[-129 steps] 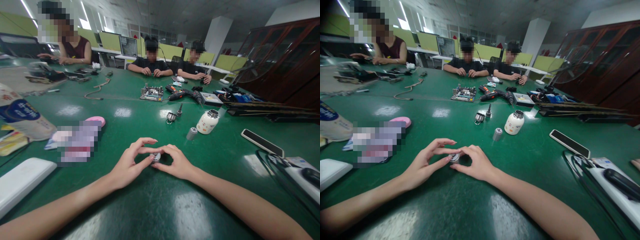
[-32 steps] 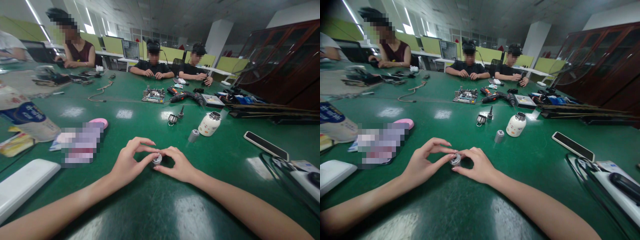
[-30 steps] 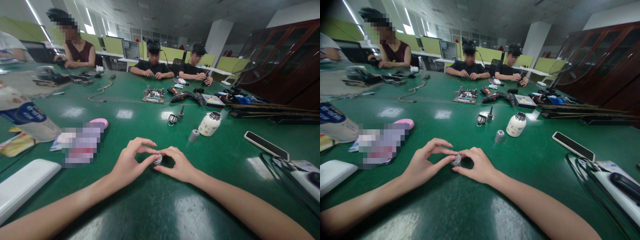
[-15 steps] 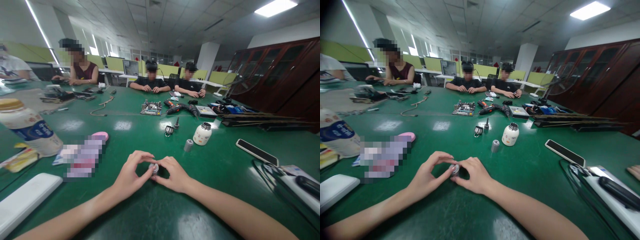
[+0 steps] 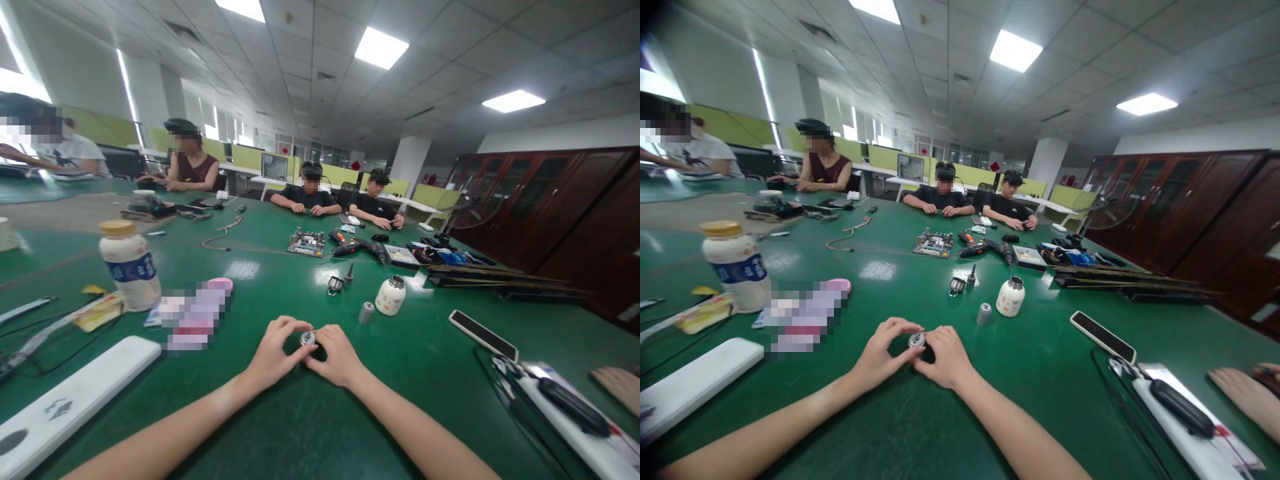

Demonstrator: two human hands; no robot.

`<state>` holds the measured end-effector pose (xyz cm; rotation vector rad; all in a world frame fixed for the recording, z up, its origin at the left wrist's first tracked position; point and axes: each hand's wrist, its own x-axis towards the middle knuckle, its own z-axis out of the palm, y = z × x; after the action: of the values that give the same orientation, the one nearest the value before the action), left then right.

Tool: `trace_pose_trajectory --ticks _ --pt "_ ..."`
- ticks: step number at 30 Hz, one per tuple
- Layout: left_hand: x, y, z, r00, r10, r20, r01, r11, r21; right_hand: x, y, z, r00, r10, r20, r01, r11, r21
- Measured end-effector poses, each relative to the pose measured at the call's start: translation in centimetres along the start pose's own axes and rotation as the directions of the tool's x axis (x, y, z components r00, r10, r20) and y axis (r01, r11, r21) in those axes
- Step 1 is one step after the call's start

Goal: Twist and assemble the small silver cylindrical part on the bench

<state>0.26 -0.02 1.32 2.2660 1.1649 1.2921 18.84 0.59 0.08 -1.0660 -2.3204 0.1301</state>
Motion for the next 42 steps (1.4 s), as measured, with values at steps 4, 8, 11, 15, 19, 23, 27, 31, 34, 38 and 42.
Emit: trace_pose_trajectory --ticks 4,8,11,15,19,23,27,31,34,38,42 --pt "-0.2 -0.2 -0.2 0.999 -0.015 -0.044 0.016 1.0 0.022 0.6 0.2 0.2 1.0 -0.018 0.005 0.018 0.994 -0.106" --pt "-0.3 -0.7 -0.1 0.995 -0.048 -0.091 0.049 0.999 0.006 1.3 0.6 0.7 0.999 -0.043 -0.022 0.037 0.977 -0.212" --pt "-0.3 -0.8 0.0 0.99 -0.072 -0.124 0.072 0.997 -0.002 1.8 1.0 1.1 0.994 -0.086 -0.06 0.067 0.962 -0.263" --pt "0.0 -0.9 0.3 0.987 -0.088 -0.136 0.092 0.996 0.022 2.4 1.5 1.3 0.988 -0.123 -0.096 0.09 0.952 -0.294" --pt "0.6 -1.6 0.5 0.989 -0.097 -0.115 0.103 0.994 0.049 3.1 2.0 1.6 0.987 -0.125 -0.099 0.093 0.954 -0.285" --pt "1.2 -2.3 0.6 0.991 -0.093 -0.093 0.097 0.995 0.04 3.6 2.8 2.1 0.982 -0.132 -0.133 0.1 0.969 -0.225" --pt "1.3 -2.5 0.7 0.995 -0.066 -0.08 0.07 0.997 0.041 3.5 3.1 2.2 0.986 -0.114 -0.121 0.092 0.981 -0.169" --pt "1.2 -2.5 0.7 0.994 -0.077 -0.081 0.081 0.995 0.056 3.3 2.6 1.7 0.996 -0.073 -0.059 0.062 0.985 -0.163" --pt "1.3 -2.6 0.6 0.995 -0.088 -0.057 0.09 0.995 0.033 3.3 2.4 1.3 0.999 -0.049 -0.023 0.046 0.989 -0.144" --pt "1.6 -2.7 0.4 0.995 -0.095 -0.021 0.094 0.994 -0.051 3.3 2.3 1.2 0.999 -0.022 -0.024 0.019 0.992 -0.128" --pt "1.4 -2.3 0.3 0.992 -0.13 -0.009 0.127 0.983 -0.131 2.6 1.7 1.0 0.998 -0.045 -0.032 0.041 0.993 -0.111"
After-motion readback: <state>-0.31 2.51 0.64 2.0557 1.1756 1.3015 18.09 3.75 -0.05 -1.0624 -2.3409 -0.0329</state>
